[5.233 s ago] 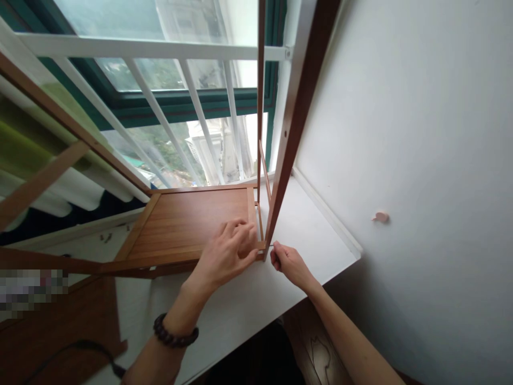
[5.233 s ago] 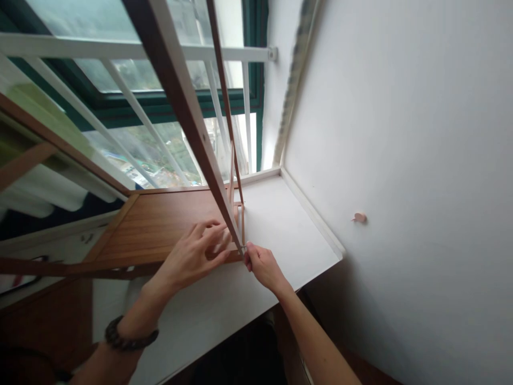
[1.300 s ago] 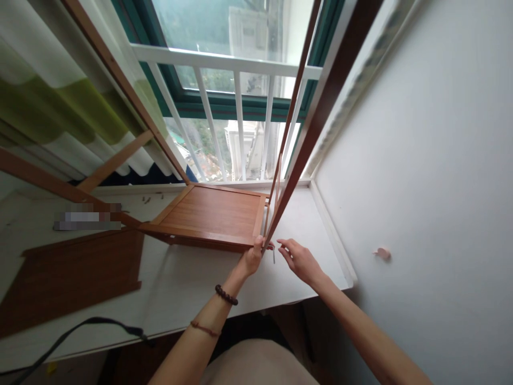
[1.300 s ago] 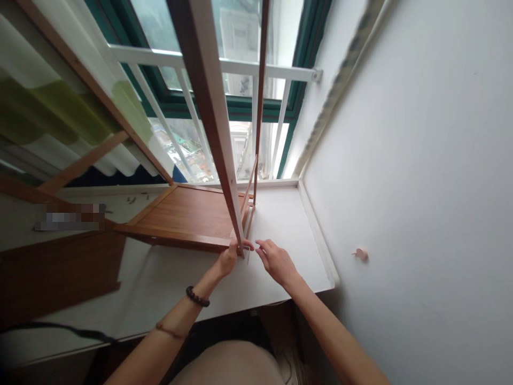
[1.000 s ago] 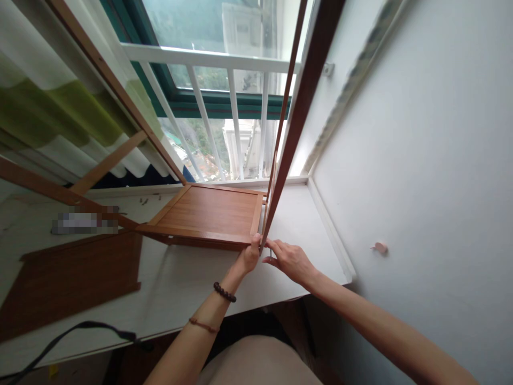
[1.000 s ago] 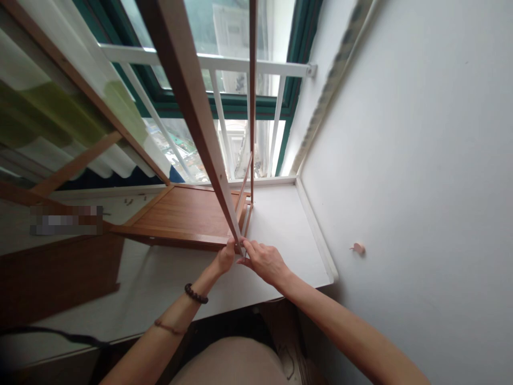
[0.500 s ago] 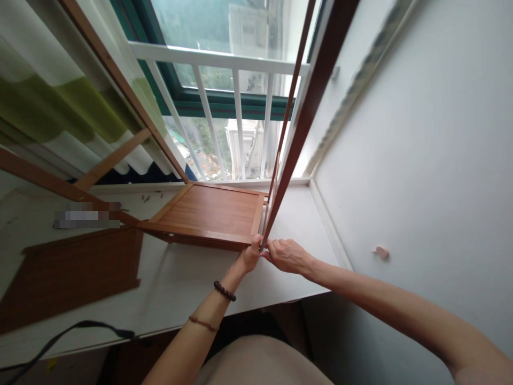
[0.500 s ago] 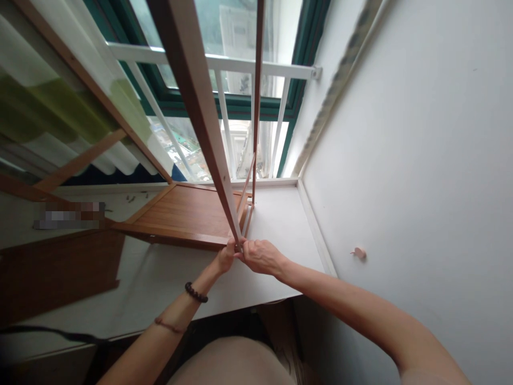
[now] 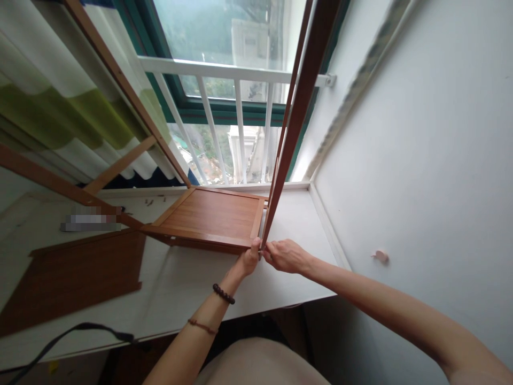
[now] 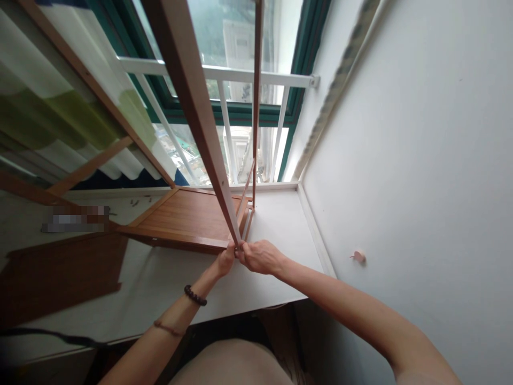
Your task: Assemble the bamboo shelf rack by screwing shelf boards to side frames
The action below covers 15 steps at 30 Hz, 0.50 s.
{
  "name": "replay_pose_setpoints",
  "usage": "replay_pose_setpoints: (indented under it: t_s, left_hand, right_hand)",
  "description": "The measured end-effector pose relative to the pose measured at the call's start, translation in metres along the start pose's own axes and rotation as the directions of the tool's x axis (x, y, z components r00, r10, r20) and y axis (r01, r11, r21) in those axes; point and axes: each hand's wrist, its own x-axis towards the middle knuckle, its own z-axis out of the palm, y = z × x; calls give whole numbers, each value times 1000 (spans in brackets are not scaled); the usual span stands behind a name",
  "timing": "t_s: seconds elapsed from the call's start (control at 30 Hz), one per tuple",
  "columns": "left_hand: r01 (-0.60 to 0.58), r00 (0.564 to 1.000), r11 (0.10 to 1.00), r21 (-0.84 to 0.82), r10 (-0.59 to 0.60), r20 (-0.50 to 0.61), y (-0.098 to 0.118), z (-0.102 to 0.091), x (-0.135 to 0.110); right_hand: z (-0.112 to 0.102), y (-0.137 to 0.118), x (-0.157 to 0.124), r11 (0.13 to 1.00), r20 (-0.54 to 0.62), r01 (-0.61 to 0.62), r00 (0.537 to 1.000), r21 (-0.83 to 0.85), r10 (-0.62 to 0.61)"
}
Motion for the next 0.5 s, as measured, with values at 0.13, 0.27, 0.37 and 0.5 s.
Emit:
replay_pose_setpoints:
  t_s: [0.13, 0.27, 0.37, 0.5]
  left_hand:
    - [-19, 999, 999, 31, 20, -25, 1, 0, -1]
    - [-60, 998, 998, 32, 61, -16, 0, 1, 0]
    - [-70, 997, 997, 38, 70, -17, 1, 2, 0]
    - [-88, 996, 995, 42, 88, -7, 2, 2, 0]
  right_hand:
    - [-1, 6, -12, 994, -30, 66, 998, 88, -63]
    - [9, 14, -20, 993, -83, 101, 992, 68, -96]
    - [18, 16, -21, 994, -94, 98, 991, 50, -93]
    - [28, 15, -19, 989, -135, 53, 990, 141, -34]
